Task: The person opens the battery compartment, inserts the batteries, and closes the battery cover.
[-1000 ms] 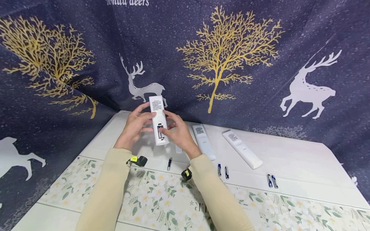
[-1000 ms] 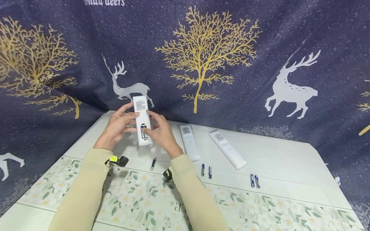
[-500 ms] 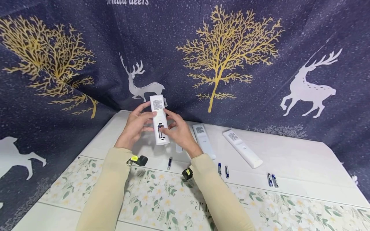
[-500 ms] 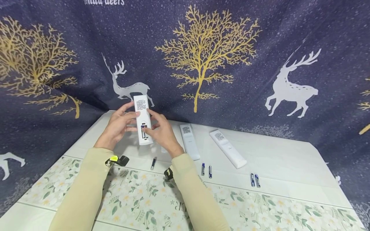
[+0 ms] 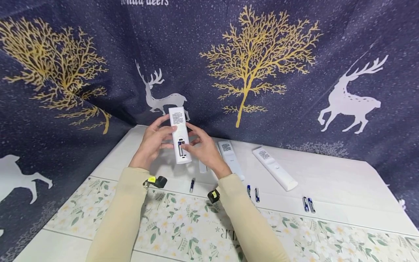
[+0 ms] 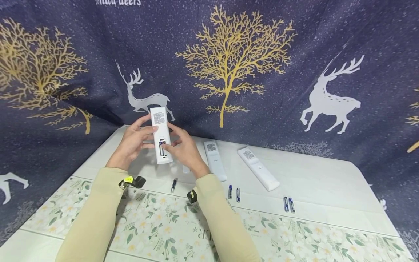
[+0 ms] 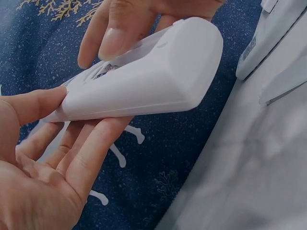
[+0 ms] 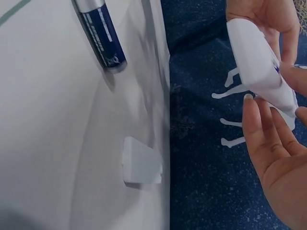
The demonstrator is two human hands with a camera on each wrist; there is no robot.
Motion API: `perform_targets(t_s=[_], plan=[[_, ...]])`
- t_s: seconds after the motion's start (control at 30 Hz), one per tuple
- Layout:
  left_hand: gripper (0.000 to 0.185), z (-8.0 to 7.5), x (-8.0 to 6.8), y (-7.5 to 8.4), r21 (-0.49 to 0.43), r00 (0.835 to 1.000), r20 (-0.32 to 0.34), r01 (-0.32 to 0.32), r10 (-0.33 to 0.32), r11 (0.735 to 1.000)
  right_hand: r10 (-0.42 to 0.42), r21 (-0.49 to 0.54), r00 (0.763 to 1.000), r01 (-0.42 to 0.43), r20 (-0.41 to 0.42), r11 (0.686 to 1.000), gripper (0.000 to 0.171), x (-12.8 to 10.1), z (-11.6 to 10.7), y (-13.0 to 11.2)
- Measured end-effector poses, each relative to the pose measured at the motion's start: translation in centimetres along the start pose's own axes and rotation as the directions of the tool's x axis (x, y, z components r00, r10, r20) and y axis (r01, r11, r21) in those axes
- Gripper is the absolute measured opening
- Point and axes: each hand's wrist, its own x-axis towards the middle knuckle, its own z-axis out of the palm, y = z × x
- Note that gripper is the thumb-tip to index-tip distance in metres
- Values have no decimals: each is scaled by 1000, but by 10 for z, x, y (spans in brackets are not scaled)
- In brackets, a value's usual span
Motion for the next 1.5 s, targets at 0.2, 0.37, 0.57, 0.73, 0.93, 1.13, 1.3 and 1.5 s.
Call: perform_targets(t_s=[0.2, 0.37, 0.57, 0.73, 0.93, 1.13, 1.3, 1.5], plan=[[65, -2, -1, 1, 3, 1000, -15, 0, 0, 1000, 18, -50, 999, -16, 40, 999, 71, -5, -10, -4], [66, -5, 0, 2, 7, 1000, -27, -1, 1, 1000, 50, -90, 997, -45, 57, 995, 68, -11, -21, -7], [66, -6, 1, 1, -4, 1000, -30, 1, -1, 1000, 101, -152, 991, -86, 89, 985, 68, -18, -31, -11], [67, -8, 1, 2, -18, 999, -33, -5, 4, 1000, 118, -189, 986, -94, 121, 978, 69, -22, -32, -14], [67, -9, -1, 3, -21, 999, -40, -7, 7, 1000, 113, -214, 984, -81, 140, 973, 70, -30, -30, -15], [66, -9, -2, 4, -15, 999, -49, -20, 20, 1000, 141, -259, 977, -97, 159, 961, 66, -42, -30, -15], [67, -9, -1, 5, -25, 999, -41, -19, 18, 1000, 154, -279, 966, -92, 207, 956, 59, -52, -29, -13], [67, -9, -1, 4, -20, 999, -39, -10, 10, 1000, 195, -317, 934, -95, 298, 944, 52, -63, -25, -7]])
